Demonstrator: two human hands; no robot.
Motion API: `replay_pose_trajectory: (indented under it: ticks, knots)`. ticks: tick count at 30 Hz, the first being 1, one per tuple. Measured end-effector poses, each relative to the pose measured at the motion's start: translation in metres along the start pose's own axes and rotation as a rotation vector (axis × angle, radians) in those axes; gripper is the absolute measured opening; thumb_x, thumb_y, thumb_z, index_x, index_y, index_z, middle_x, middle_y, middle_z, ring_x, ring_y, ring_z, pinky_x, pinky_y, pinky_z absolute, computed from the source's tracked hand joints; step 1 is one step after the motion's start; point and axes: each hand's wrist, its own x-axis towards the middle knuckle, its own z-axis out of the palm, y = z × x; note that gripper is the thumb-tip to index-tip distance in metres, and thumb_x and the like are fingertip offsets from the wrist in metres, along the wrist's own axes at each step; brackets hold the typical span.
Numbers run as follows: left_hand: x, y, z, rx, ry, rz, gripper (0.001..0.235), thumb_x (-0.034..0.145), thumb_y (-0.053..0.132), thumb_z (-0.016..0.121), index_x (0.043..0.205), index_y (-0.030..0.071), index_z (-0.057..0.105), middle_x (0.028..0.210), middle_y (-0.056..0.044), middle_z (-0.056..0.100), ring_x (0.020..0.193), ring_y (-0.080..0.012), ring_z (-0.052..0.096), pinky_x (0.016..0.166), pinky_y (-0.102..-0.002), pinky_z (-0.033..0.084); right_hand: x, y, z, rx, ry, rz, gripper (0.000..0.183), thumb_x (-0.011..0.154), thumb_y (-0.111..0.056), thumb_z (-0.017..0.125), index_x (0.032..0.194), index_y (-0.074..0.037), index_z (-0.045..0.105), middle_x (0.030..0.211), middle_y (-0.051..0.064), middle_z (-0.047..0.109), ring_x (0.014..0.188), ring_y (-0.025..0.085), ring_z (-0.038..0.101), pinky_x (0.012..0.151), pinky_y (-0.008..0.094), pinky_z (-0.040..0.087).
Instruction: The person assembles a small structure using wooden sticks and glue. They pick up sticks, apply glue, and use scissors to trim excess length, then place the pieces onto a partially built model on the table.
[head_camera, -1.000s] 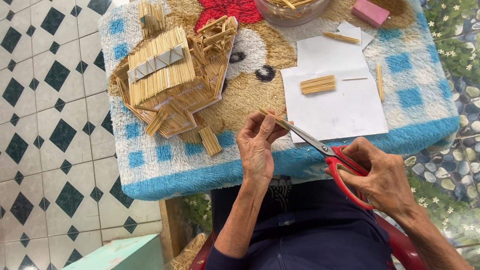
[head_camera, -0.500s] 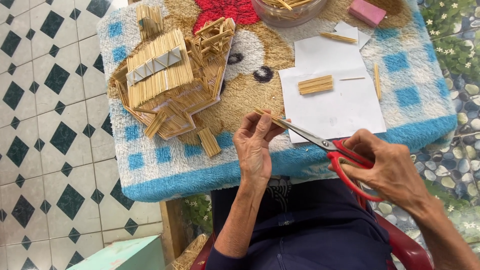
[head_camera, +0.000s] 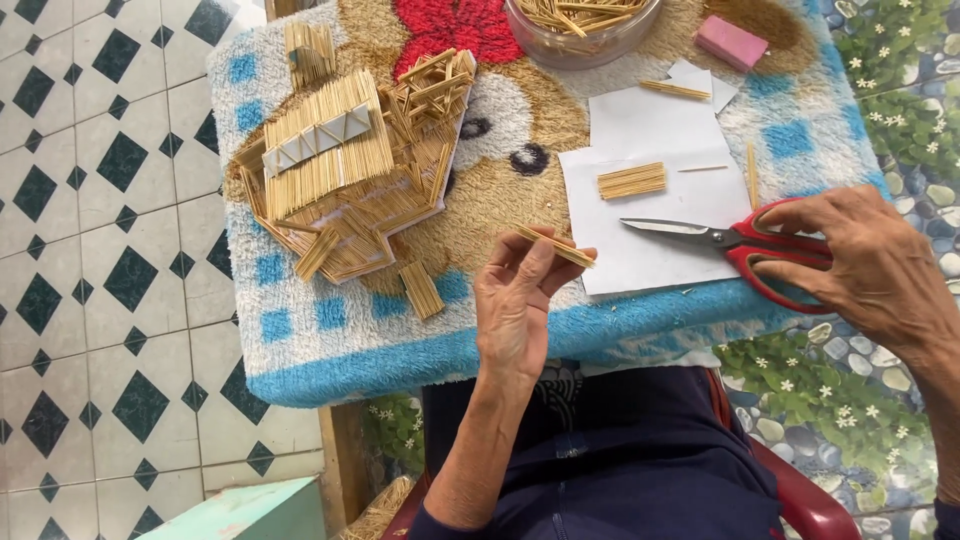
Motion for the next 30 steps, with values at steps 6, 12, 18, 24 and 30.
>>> replay_pose_trajectory:
  ticks: [6,12,18,24,30]
  knots:
    - [-0.01,-0.001,0.022,0.158,-0.048,0.017,0.011,0.074,0.013,0.061,0.078,0.005,0.055,0.074,-0.008,0.059,0.069,-0.0248,0.062,0.068,-0.031,0.05,0.01,-0.074,-0.029,0.596,0.221,-0.007,0.011,0.077,-0.005,0.062,0.087,-0.003,0.059,0.085,0.011,0.061,0.07,0.016,0.06,0.061,0.021,0.051]
    - [-0.017,-0.006,0.026,0.316,-0.066,0.152,0.012,0.073,0.011,0.062,0.081,0.005,0.056,0.075,-0.007,0.059,0.067,-0.0159,0.058,0.066,-0.03,0.05,0.025,-0.128,-0.035,0.801,0.271,-0.078,0.008,0.071,-0.008,0.065,0.078,-0.005,0.063,0.072,0.004,0.061,0.058,0.01,0.054,0.056,0.019,0.044]
    - [-0.026,0.003,0.028,0.591,-0.142,0.298,0.009,0.078,0.006,0.057,0.086,0.007,0.053,0.083,-0.005,0.059,0.079,-0.0144,0.06,0.073,-0.024,0.052,0.026,-0.13,-0.031,0.709,0.241,-0.052,0.007,0.072,-0.011,0.065,0.075,-0.005,0.061,0.069,0.003,0.06,0.057,0.01,0.054,0.056,0.02,0.043]
    - [-0.024,0.007,0.024,0.905,-0.205,0.488,0.009,0.079,0.01,0.056,0.087,0.008,0.052,0.082,-0.004,0.058,0.074,-0.0149,0.061,0.069,-0.024,0.053,0.026,-0.125,-0.029,0.681,0.089,-0.054,0.007,0.075,-0.013,0.059,0.078,-0.008,0.055,0.069,0.0,0.059,0.062,0.01,0.056,0.057,0.023,0.041]
    - [-0.025,0.012,0.023,0.63,-0.22,0.269,0.01,0.077,0.006,0.058,0.084,0.007,0.051,0.08,-0.004,0.056,0.075,-0.0148,0.059,0.072,-0.025,0.054,0.027,-0.123,-0.031,0.705,-0.053,-0.055,0.01,0.08,-0.019,0.051,0.08,-0.009,0.052,0.071,0.0,0.056,0.062,0.01,0.054,0.057,0.023,0.04]
